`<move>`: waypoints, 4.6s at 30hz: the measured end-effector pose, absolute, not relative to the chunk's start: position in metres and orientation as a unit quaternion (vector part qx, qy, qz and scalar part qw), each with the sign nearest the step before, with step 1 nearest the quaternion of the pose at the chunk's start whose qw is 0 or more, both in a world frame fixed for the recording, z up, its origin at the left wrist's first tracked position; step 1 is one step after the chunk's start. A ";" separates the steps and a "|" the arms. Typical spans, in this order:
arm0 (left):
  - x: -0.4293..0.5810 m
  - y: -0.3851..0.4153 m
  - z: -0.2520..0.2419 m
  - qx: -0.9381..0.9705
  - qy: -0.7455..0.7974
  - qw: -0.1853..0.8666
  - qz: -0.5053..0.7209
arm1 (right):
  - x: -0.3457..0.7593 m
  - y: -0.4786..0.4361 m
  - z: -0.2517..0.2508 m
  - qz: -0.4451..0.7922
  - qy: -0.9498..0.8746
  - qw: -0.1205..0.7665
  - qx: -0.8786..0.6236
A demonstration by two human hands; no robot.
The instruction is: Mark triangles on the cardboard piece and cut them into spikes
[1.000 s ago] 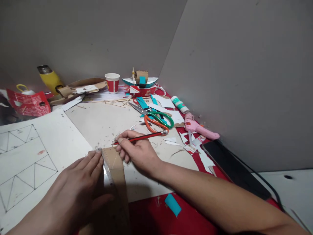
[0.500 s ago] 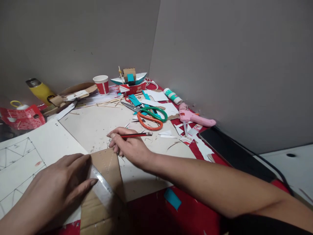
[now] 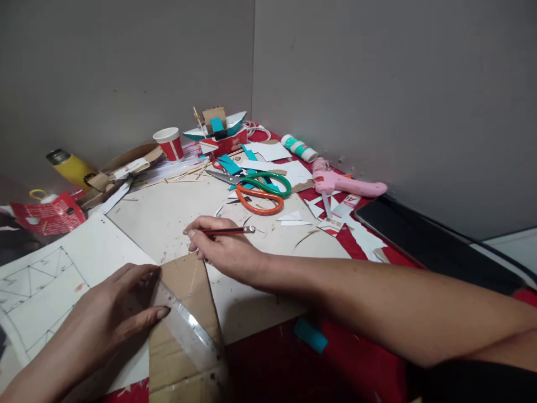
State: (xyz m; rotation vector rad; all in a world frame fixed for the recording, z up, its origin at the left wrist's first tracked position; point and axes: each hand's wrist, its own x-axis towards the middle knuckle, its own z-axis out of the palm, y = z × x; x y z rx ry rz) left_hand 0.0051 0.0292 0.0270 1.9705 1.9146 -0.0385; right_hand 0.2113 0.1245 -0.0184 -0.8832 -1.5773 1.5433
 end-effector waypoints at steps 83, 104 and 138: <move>-0.005 0.046 0.008 0.462 0.669 0.487 0.318 | 0.212 0.133 -0.025 0.678 -0.549 0.366 -0.324; -0.007 0.046 0.003 0.481 0.657 0.515 0.268 | 0.212 0.130 -0.022 0.682 -0.564 0.328 -0.331; -0.008 0.045 -0.020 0.808 0.584 0.061 0.045 | 0.212 0.133 -0.028 0.615 -0.624 0.378 -0.299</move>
